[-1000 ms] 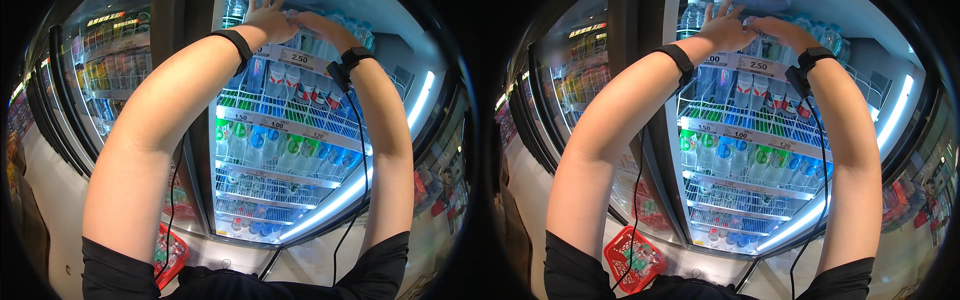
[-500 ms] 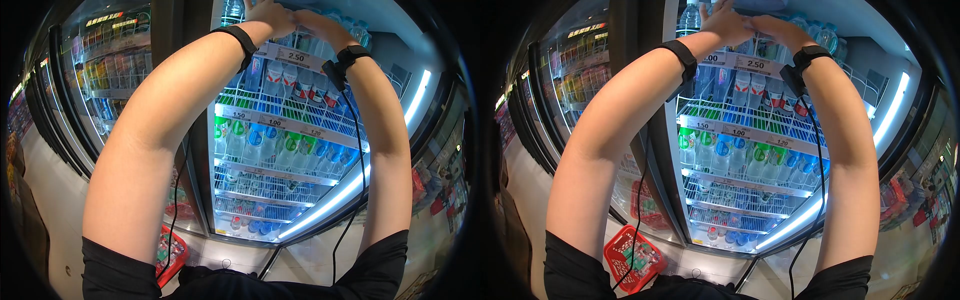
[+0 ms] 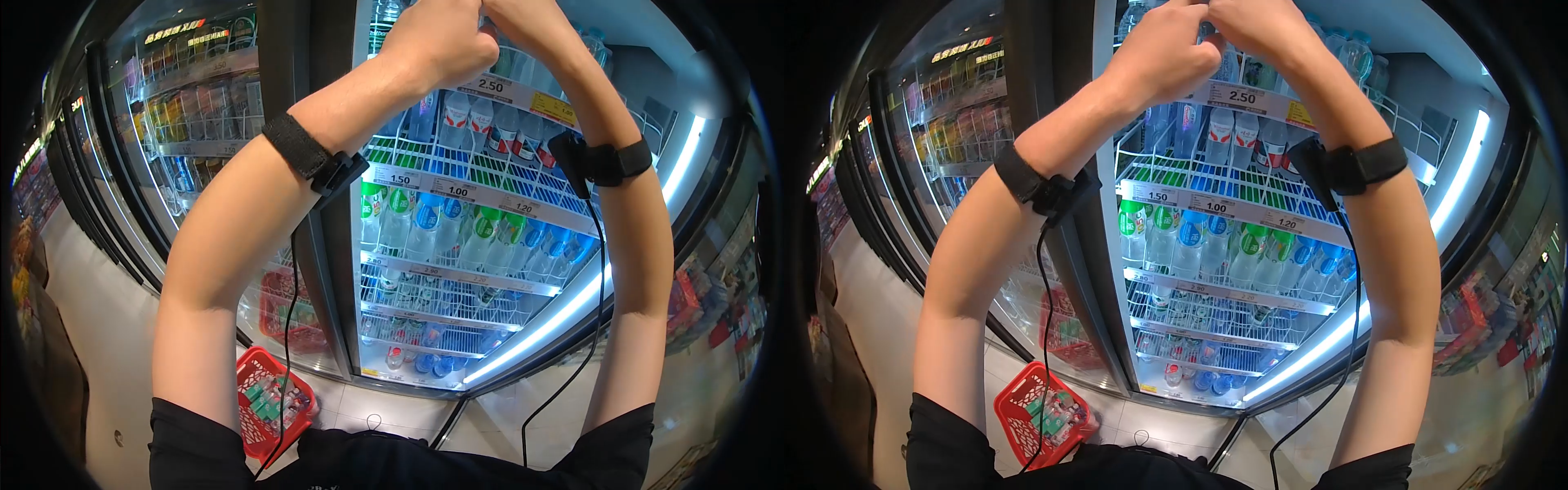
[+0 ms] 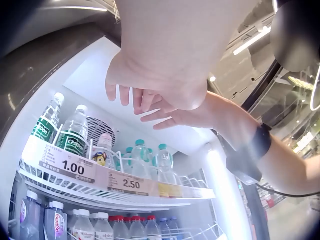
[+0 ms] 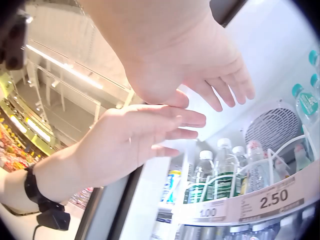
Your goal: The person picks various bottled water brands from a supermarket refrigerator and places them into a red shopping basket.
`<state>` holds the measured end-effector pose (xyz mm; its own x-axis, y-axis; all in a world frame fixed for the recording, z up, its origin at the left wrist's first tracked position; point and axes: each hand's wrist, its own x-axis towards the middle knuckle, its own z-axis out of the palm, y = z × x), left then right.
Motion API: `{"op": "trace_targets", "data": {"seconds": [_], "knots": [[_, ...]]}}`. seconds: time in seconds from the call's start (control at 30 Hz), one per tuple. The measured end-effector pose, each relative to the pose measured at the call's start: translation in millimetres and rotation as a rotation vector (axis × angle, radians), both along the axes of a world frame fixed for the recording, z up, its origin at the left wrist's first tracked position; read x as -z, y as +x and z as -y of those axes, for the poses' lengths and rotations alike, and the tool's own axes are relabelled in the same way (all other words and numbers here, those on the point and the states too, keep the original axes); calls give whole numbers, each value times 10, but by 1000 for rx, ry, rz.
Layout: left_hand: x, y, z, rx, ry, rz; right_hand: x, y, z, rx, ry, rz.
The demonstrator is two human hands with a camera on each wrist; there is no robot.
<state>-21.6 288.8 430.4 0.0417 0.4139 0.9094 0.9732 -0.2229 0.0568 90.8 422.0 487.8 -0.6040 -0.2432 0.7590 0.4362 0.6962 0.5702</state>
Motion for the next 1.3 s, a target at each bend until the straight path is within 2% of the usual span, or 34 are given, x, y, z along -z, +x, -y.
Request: {"op": "trace_targets", "data": {"seconds": [0.03, 0.1, 0.13, 0.17, 0.23, 0.27, 0.33, 0.4, 0.47, 0.53, 0.6, 0.67, 0.73, 0.77, 0.8, 0.83, 0.87, 0.93, 0.97, 1.0, 1.07, 1.13, 1.2, 1.3], "knots": [[128, -11, -15, -32, 10, -48, 130, 129, 225, -73, -76, -2], [439, 42, 126, -110, 66, -216, 418, 407, 919, -182, -685, -40], [639, 132, 319, -155, 115, -341, 541, 339, 551, -228, -634, -23], [806, 205, 516, -118, 53, -395, 762, 385, 761, -331, -497, -136], [1171, 328, 863, -15, -97, -436, 1134, 463, 1011, -397, -464, -113], [1393, 367, 1004, 47, -185, -422, 1317, 508, 1173, -417, -487, -60], [1826, 475, 1313, 151, -505, -362, 1738, 551, 1420, -467, -484, 84], [2384, 494, 1453, 221, -603, -258, 2223, 466, 1546, -517, -450, 230], [2868, 446, 1604, 205, -749, -171, 2815, 337, 1633, -535, -480, 414], [3607, 284, 1668, 287, -822, -42, 3580, 173, 1632, -566, -448, 504], [4318, 165, 1844, 152, -1126, 80, 4300, 126, 1677, -472, -568, 732], [4942, 35, 2092, 26, -1278, 186, 5049, 68, 1673, -324, -672, 938], [5403, -130, 2349, -129, -1397, 365, 5773, 11, 1602, -171, -775, 1147], [5679, -245, 2494, -225, -1384, 405, 6098, -19, 1557, -133, -808, 1183], [5911, -325, 2655, -326, -1366, 445, 6353, -86, 1531, 2, -898, 1311], [6036, -383, 2809, -345, -1375, 485, 6565, -135, 1521, 92, -992, 1362], [6129, -446, 2936, -430, -1386, 598, 6744, -187, 1499, 191, -1076, 1405], [6388, -570, 3173, -528, -1392, 742, 7075, -211, 1498, 191, -1094, 1407], [6550, -639, 3309, -608, -1387, 894, 7224, -219, 1499, 209, -1138, 1378], [6660, -701, 3467, -687, -1381, 1042, 7288, -252, 1524, 194, -1131, 1403], [6806, -737, 3819, -730, -1404, 1135, 7393, -334, 1620, 186, -1258, 1414], [7115, -685, 4194, -923, -1347, 1254, 7403, -396, 1791, 173, -1286, 1436], [7408, -628, 4577, -947, -1368, 1353, 7508, -486, 1927, 105, -1395, 1362], [7627, -496, 4966, -968, -1424, 1477, 7604, -669, 2171, 37, -1415, 1364]]}}
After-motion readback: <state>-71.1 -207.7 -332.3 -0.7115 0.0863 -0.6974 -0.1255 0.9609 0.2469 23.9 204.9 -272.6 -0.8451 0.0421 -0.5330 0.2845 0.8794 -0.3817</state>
